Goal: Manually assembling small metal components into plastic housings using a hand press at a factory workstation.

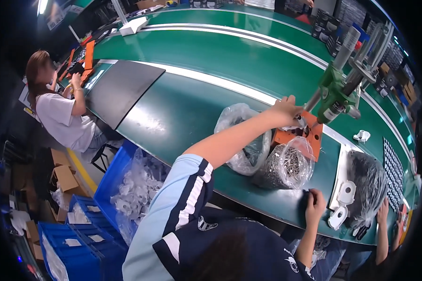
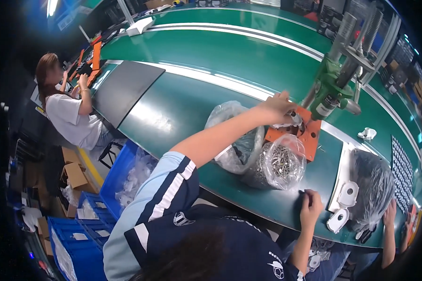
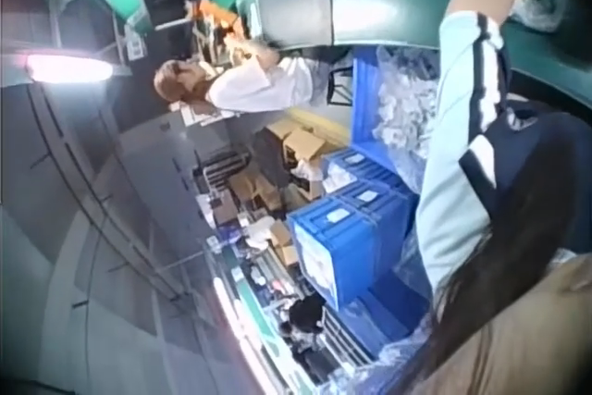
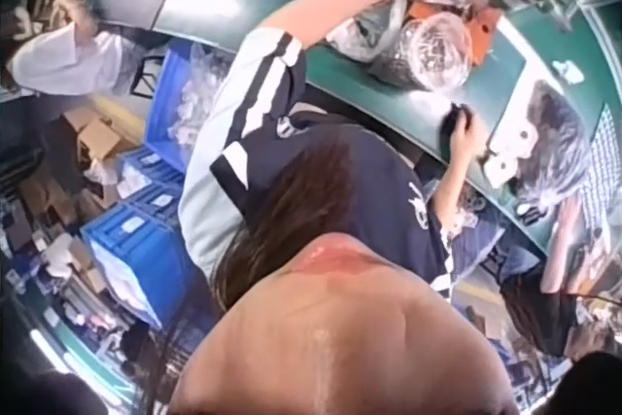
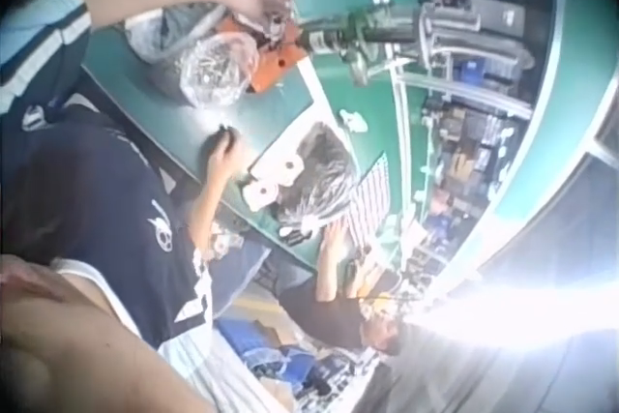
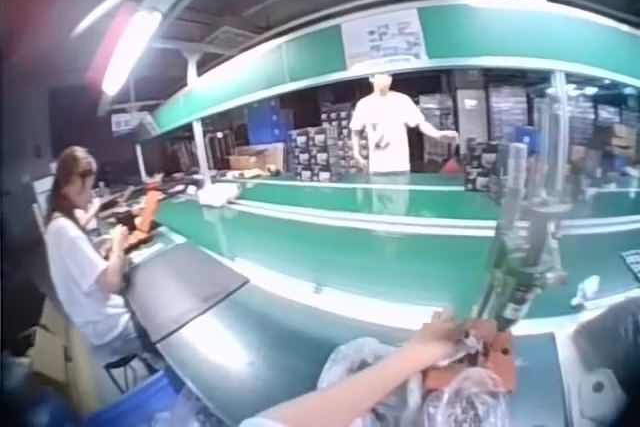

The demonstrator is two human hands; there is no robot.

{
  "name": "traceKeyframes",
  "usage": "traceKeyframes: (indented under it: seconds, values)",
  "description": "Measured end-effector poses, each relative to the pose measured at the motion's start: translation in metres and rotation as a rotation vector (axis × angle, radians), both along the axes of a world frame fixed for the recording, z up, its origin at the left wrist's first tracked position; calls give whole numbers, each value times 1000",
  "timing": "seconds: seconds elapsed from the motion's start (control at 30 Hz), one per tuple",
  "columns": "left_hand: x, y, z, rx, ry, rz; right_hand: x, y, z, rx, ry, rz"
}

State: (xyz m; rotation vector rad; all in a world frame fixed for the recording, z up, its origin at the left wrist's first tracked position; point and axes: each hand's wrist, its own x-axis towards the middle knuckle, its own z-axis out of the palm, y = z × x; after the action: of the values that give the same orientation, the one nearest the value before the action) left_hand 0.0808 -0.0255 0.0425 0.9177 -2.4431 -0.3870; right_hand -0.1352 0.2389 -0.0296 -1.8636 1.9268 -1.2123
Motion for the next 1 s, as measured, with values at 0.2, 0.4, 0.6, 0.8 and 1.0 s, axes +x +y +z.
traceKeyframes:
  seconds: [0.2,0.4,0.6,0.8,1.0]
  values:
    - [3,8,-3,73,48,-29,-10,-2,-7,48,-152,-86]
    - [-2,7,15,239,-62,81,-11,-9,-10,-45,-120,-54]
    - [30,-37,20,-303,126,-16,-18,-8,-15,-78,-121,-12]
    - [69,-87,23,-93,51,320,-24,-3,-9,-60,-145,-47]
    - [124,-209,-49,-91,105,569,-27,-1,-5,-31,-156,-61]
